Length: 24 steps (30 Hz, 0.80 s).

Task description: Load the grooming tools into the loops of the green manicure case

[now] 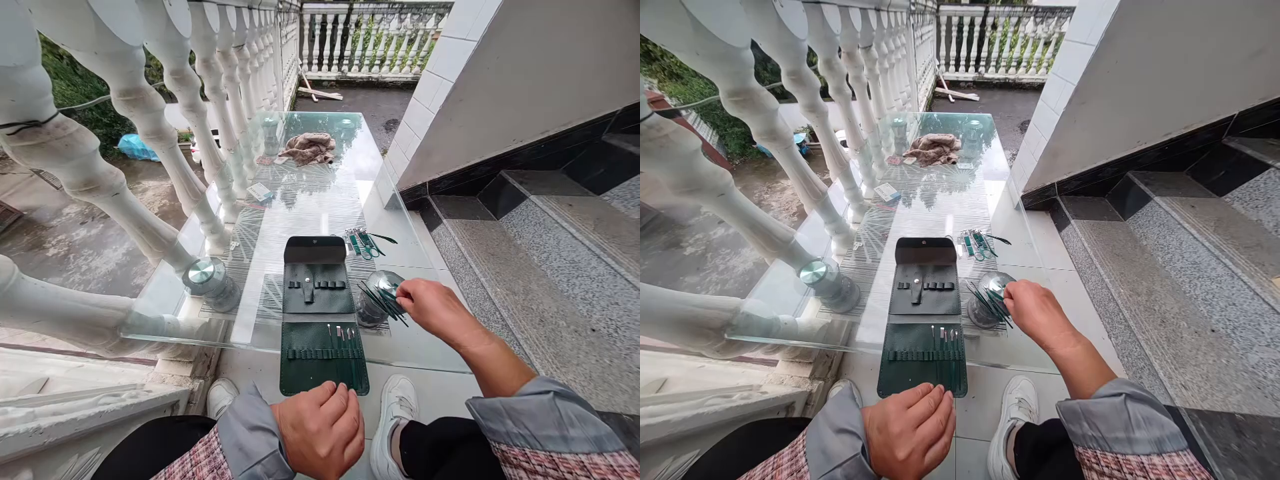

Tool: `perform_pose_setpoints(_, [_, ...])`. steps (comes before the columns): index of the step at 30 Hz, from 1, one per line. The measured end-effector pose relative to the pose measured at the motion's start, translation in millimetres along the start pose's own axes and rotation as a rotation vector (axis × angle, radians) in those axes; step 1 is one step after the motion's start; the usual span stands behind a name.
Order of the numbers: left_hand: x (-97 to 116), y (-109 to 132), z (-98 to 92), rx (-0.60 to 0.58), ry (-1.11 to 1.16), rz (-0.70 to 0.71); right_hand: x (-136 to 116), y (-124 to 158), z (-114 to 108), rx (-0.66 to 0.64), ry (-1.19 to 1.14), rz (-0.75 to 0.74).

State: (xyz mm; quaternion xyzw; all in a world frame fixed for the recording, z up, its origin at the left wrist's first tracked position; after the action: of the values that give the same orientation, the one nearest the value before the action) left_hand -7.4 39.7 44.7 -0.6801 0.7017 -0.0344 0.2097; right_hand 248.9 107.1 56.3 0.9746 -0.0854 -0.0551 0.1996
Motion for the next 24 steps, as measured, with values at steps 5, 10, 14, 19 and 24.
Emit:
perform_pose_setpoints(5, [-1, 0, 0.2, 0.003, 0.002, 0.000, -2, 2, -1, -0.013, 0.043, 0.011])
perform_pose_setpoints(10, [-1, 1, -0.1, -0.002, -0.007, 0.000, -2, 6, -4, -0.014, -0.003, 0.029])
perform_pose_setpoints(14, [0, 0, -0.4, 0.014, 0.000, -0.003, 3, 5, -1, -0.001, -0.048, -0.003])
perform_pose_setpoints(19, [1, 0, -0.7, 0.029, 0.000, 0.010, 7, 2, -3, 0.119, -0.251, -0.015])
perform_pose_setpoints(24, [0, 1, -0.8, 0.030, -0.012, 0.002, -21, 11, -7, 0.051, -0.815, -0.084])
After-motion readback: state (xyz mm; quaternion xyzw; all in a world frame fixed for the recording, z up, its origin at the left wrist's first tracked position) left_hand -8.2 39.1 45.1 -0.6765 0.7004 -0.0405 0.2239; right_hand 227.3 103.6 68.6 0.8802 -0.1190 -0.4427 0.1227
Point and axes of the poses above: each hand's wrist, its own y-axis away from the middle knuckle, its own z-axis out of the palm, x = y × z, the point moved 2 cm from there along -y, towards the middle knuckle, and after that the axes turned 14 degrees about -x, right-handed, at the moved point
